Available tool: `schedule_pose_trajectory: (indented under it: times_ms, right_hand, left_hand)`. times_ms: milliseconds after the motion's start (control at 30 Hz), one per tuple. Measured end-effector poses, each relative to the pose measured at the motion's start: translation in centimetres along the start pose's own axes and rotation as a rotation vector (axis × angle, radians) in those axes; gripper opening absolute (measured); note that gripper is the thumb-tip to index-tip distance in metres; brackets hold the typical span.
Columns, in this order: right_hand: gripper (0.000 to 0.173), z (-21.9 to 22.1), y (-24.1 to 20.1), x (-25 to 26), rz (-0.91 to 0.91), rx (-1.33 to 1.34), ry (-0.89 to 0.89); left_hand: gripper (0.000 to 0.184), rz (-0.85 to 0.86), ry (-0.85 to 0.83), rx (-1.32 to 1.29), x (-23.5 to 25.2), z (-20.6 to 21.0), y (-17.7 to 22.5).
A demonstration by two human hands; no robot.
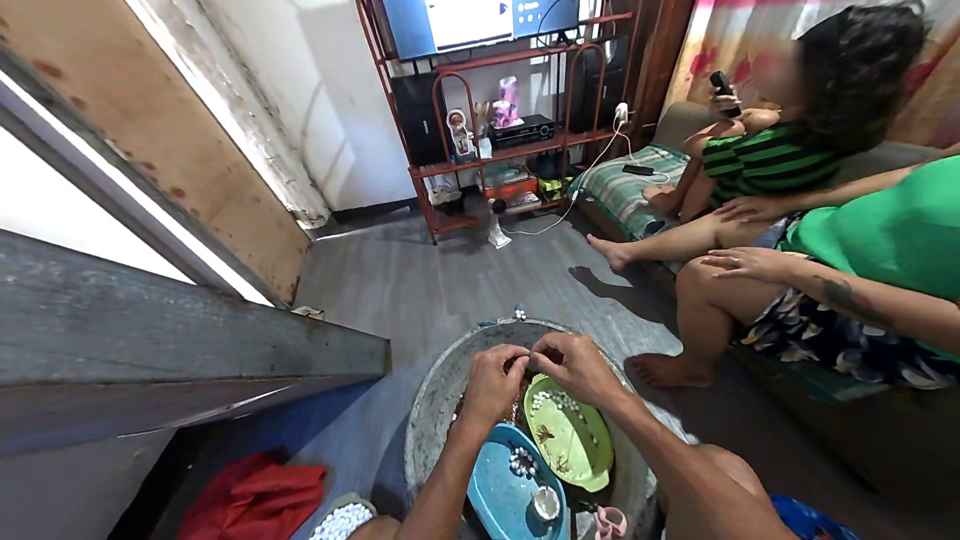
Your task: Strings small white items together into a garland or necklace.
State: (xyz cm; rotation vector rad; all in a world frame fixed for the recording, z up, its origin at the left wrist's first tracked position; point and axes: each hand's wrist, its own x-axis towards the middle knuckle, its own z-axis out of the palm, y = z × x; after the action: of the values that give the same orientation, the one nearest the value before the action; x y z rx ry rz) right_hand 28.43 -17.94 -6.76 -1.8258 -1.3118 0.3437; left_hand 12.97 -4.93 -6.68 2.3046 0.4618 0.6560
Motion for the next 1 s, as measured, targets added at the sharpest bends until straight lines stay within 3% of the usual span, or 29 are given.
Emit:
schedule_pose_trajectory:
  times_ms: [200,333,533,700,767,833,1000]
  right_hand:
    - [0.023,0.0,-0.2,-0.1,-0.018,0.04,-0.004]
    - [0.022,0.5,-0.3,0.0,-0.002,-0.032,0.008]
    - [0.024,0.8,-0.7,-0.2,0.058,-0.13,0.003]
    - [0.024,-0.6,-0.2,0.1,0.1,-0.035,0.174]
    - [0.023,-1.0,0.1,0.2,0.103,0.073,0.185]
    - [0.022,-0.9,0.3,0.2,0.094,0.14,0.147]
    - [0.021,0.3,-0.1,0.0,0.083,0.2,0.059]
  left_hand:
    - [0.015,-0.006,-0.023,-0.067,0.0,-0.2,0.1]
    - [0.015,-0.034,-0.003,0.035,0.0,0.4,0.4]
    - [0.027,-0.306,-0.294,0.28,0.5,-0.6,1.8]
    - [0.039,-0.46,-0.159,0.41,0.4,-1.8,1.2]
    - [0.041,-0.435,-0.061,0.338,0.4,-2.2,0.1]
    - [0.03,-0.377,-0.021,0.148,0.4,-2.1,-0.7]
    - [0.033,-0.236,-0.17,-0.475,0.1,-0.8,0.3]
